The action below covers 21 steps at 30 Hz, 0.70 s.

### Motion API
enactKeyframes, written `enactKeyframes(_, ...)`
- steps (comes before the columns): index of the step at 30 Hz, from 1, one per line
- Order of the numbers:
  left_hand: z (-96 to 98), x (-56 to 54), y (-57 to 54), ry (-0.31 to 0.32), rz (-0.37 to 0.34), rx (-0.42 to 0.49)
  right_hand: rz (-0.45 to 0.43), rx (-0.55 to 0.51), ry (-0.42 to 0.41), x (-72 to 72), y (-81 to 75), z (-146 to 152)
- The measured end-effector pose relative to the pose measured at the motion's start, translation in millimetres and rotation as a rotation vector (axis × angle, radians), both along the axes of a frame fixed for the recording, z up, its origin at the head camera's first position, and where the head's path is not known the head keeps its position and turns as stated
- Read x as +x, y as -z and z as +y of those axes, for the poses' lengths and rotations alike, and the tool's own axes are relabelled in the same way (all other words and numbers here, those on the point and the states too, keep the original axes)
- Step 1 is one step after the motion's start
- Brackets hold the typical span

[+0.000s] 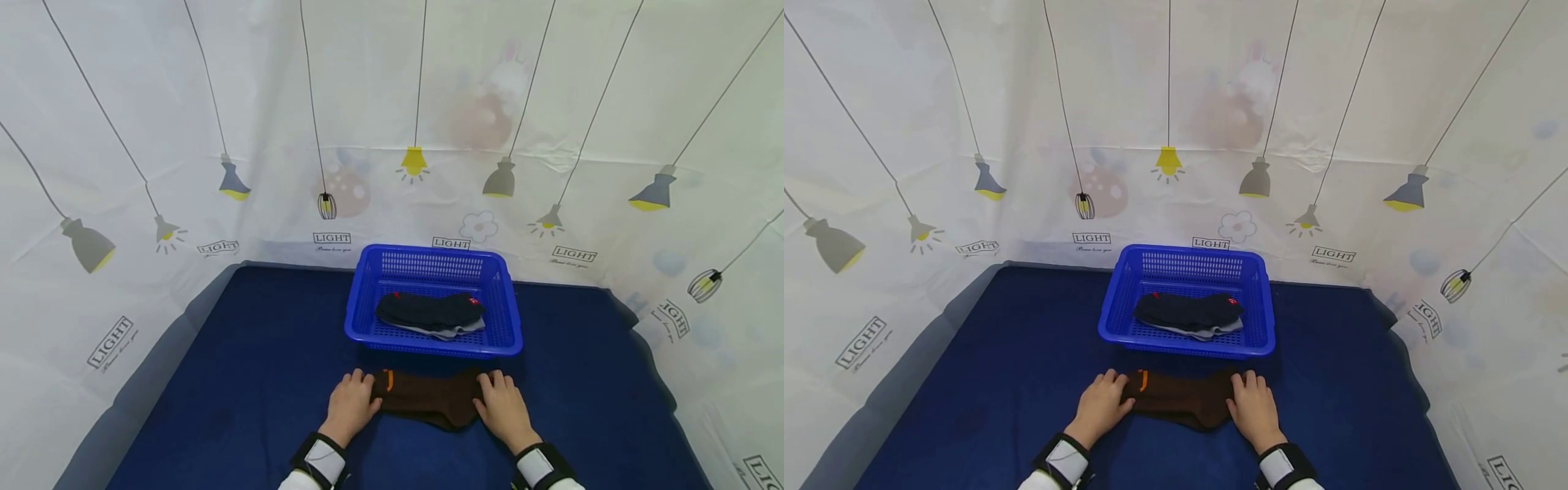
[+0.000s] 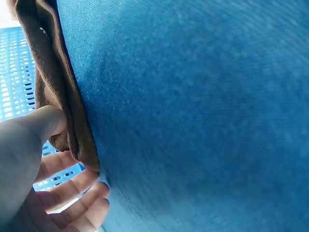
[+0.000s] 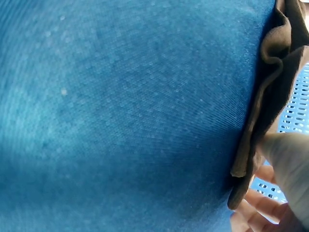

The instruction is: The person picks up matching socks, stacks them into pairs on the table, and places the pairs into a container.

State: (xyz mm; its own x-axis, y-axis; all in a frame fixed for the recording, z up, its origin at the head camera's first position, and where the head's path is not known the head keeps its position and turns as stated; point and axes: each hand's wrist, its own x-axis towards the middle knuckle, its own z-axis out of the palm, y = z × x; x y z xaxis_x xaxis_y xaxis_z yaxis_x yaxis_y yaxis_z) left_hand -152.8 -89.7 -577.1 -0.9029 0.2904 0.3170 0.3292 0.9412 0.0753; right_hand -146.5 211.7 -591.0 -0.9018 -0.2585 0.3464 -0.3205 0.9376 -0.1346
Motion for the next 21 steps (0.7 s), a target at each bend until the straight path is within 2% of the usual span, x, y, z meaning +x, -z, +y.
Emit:
enactKeyframes(15,3.9,-0.7,1.1,0.007,0.005,-0.01,-0.035,-0.008,0.016,-1.1,-0.6,-2.9)
enactKeyframes(21,4.6,0.3,0.9,0.012,0.01,-0.009,-0.021,-0.007,-0.014,-0.4,-2.4,-4.3)
